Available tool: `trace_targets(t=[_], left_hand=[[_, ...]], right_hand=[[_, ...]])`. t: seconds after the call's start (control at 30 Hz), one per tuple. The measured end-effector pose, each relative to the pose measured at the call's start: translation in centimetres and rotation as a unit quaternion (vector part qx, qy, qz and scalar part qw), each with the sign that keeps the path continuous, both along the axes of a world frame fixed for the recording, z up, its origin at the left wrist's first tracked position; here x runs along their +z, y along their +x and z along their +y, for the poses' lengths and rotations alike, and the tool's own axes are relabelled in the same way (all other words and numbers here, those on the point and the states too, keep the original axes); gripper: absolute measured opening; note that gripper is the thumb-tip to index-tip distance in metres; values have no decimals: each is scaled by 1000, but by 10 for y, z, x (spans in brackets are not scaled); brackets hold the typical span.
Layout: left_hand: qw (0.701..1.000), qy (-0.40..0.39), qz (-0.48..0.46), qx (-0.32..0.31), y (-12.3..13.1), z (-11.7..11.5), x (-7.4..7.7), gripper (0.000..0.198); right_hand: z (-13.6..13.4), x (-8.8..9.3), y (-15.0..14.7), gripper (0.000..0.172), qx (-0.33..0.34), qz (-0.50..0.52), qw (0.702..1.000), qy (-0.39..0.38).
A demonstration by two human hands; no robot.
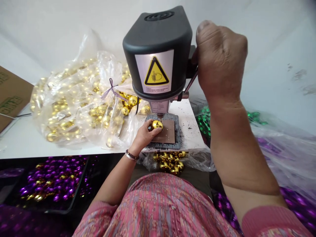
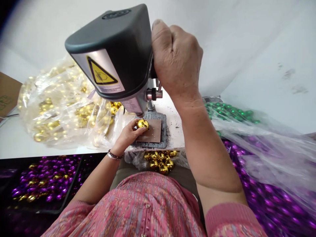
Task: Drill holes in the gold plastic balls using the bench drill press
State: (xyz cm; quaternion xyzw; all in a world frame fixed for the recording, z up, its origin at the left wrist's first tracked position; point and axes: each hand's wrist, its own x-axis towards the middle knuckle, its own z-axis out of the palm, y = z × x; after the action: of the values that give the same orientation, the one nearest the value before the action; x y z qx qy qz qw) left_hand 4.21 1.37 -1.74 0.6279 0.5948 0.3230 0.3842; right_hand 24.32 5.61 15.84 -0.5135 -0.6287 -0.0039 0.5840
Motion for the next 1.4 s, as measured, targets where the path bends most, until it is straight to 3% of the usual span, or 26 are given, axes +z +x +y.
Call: trace_targets(t=[0.27,0.43,0.6,0.77,0.9,1.4], left_hand=[[993,44,81,-68,12,4,-1,56],[995,22,61,-75,12,7,-3,59],[996,31,23,-77,11,6,-10,54],[994,39,26,-97,11,4,-9,49],[994,43,44,-92,11,2,-5,45],[996,32,37,-79,12,0,-4,48]], right_hand=[[0,3,-4,52,-8,30,998,-53],[-12,0,-6,43,-5,41,999,-35],[-55,-29,-6,37,25,-1,997,79],[-85,-70,-3,19,-41,-139,985,98],[-87,-94,-2,7,-40,-176,974,134],[-66,-144,-5,20,26,-112,970,212]])
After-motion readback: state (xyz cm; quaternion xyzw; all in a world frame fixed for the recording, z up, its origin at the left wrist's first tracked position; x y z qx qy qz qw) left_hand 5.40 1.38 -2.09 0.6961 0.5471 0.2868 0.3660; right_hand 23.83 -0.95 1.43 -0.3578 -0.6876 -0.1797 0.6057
